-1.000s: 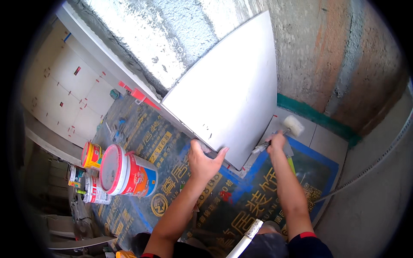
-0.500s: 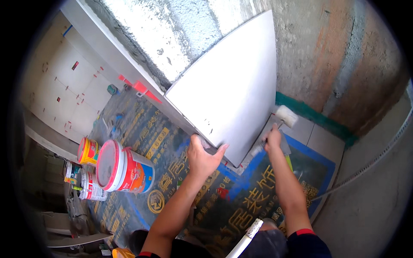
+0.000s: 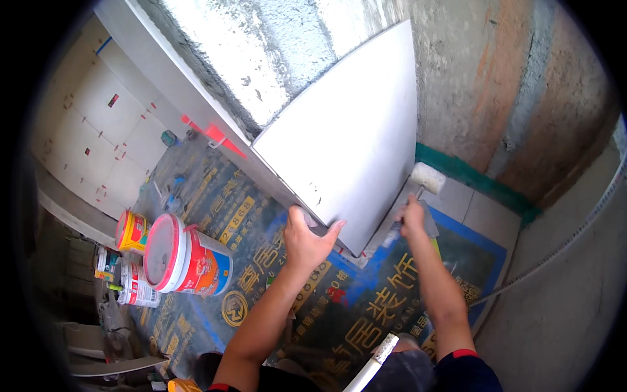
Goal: The person positions a wall tile, taps it into place with a mallet, uses a ruler to check the alignment, and applies mortar using a trowel.
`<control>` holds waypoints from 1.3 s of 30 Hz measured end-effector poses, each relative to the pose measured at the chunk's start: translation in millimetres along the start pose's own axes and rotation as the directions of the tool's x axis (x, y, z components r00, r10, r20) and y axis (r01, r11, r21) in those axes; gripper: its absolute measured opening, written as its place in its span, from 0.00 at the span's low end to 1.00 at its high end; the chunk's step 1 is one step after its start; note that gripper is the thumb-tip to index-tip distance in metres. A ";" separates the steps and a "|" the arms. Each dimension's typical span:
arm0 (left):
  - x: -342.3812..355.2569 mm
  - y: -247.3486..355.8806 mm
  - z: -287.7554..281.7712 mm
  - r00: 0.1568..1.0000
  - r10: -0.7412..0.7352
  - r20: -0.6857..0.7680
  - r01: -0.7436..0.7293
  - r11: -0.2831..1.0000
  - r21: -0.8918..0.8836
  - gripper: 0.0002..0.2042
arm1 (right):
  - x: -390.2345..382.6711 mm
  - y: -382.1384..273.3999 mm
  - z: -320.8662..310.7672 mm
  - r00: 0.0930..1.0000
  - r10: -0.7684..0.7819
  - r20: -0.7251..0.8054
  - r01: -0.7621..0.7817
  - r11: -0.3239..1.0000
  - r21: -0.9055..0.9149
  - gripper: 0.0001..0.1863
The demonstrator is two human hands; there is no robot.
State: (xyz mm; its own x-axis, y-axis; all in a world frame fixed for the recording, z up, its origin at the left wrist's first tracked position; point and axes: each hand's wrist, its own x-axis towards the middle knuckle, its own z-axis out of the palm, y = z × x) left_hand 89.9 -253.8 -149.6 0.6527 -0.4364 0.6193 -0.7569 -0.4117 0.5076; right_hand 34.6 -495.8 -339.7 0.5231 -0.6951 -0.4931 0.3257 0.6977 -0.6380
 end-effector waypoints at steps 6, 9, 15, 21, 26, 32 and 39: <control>-1.5 -0.6 -6.5 1.000 -0.014 0.023 0.014 1.000 0.005 0.28 | -43.1 -6.1 -2.5 0.988 0.118 0.104 -0.098 0.979 -0.180 0.17; -3.0 -2.2 -9.8 0.997 -0.007 0.073 0.007 1.000 0.004 0.29 | -71.7 8.7 -35.5 0.983 0.131 0.130 -0.100 0.970 -0.221 0.16; -0.5 -1.8 -16.0 0.993 0.031 0.112 -0.029 0.999 -0.020 0.28 | -154.7 36.0 -88.2 0.969 0.211 0.128 -0.115 0.843 -0.525 0.14; -2.4 -0.9 -16.3 0.991 -0.005 0.132 0.012 0.999 -0.048 0.24 | -180.1 50.5 -129.3 0.881 0.464 0.094 -0.289 0.685 -0.669 0.14; -1.5 -6.8 -15.6 0.985 0.077 0.151 -0.059 0.990 -0.126 0.20 | -164.6 56.2 -156.0 0.889 0.447 0.098 -0.201 0.574 -0.794 0.15; -0.8 -17.5 -25.7 0.972 0.133 0.192 -0.082 0.965 -0.250 0.13 | -169.0 55.5 -159.1 0.941 0.324 0.101 0.040 0.188 -0.981 0.18; 0.5 -19.2 -32.6 0.979 0.066 0.194 -0.002 0.950 -0.311 0.14 | -180.9 63.8 -165.2 0.950 0.295 0.100 0.020 0.265 -0.964 0.18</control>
State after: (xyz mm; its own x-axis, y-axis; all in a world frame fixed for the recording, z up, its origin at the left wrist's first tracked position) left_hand 103.7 -220.1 -139.5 0.5956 -0.6094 0.5233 -0.7310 -0.1412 0.6676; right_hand -169.5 -354.2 -388.9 0.6723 -0.4370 -0.5975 -0.6627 0.0046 -0.7489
